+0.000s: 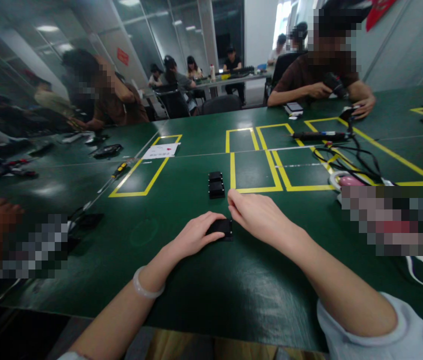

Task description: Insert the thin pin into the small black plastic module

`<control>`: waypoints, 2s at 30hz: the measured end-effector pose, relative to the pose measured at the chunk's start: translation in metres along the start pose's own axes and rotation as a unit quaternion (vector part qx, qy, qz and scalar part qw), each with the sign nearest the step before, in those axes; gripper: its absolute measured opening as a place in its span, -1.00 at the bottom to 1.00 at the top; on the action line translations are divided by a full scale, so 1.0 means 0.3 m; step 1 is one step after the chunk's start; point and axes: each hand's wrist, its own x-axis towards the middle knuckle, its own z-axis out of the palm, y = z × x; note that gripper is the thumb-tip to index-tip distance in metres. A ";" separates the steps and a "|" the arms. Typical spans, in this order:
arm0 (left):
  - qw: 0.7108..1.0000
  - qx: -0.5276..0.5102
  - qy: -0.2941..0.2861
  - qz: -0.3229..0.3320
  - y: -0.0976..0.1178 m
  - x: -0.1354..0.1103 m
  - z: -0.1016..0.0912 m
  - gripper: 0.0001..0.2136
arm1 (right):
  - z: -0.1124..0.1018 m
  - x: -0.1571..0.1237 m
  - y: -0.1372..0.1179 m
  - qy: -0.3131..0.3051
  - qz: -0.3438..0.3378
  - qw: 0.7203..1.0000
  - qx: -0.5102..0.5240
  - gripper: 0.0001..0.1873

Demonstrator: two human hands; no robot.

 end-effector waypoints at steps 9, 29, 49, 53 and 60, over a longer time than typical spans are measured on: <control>1.000 0.002 0.000 0.000 -0.002 0.000 0.001 -0.68 | 0.020 0.014 -0.013 0.014 0.038 0.996 -0.075 -0.76; 1.000 0.004 0.003 0.000 -0.001 0.000 0.001 -0.68 | 0.029 0.004 -0.019 0.027 -0.017 0.999 -0.030 -0.85; 1.000 0.001 0.007 0.001 -0.005 0.000 0.005 -0.68 | 0.026 0.002 -0.034 0.033 -0.034 0.998 -0.032 -0.88; 1.000 0.004 0.007 0.000 -0.006 -0.001 0.006 -0.68 | 0.033 0.012 -0.029 0.031 -0.004 0.997 -0.075 -0.78; 1.000 0.006 0.008 0.004 -0.002 -0.001 0.004 -0.68 | 0.029 0.005 -0.030 0.049 -0.038 0.997 -0.039 -0.91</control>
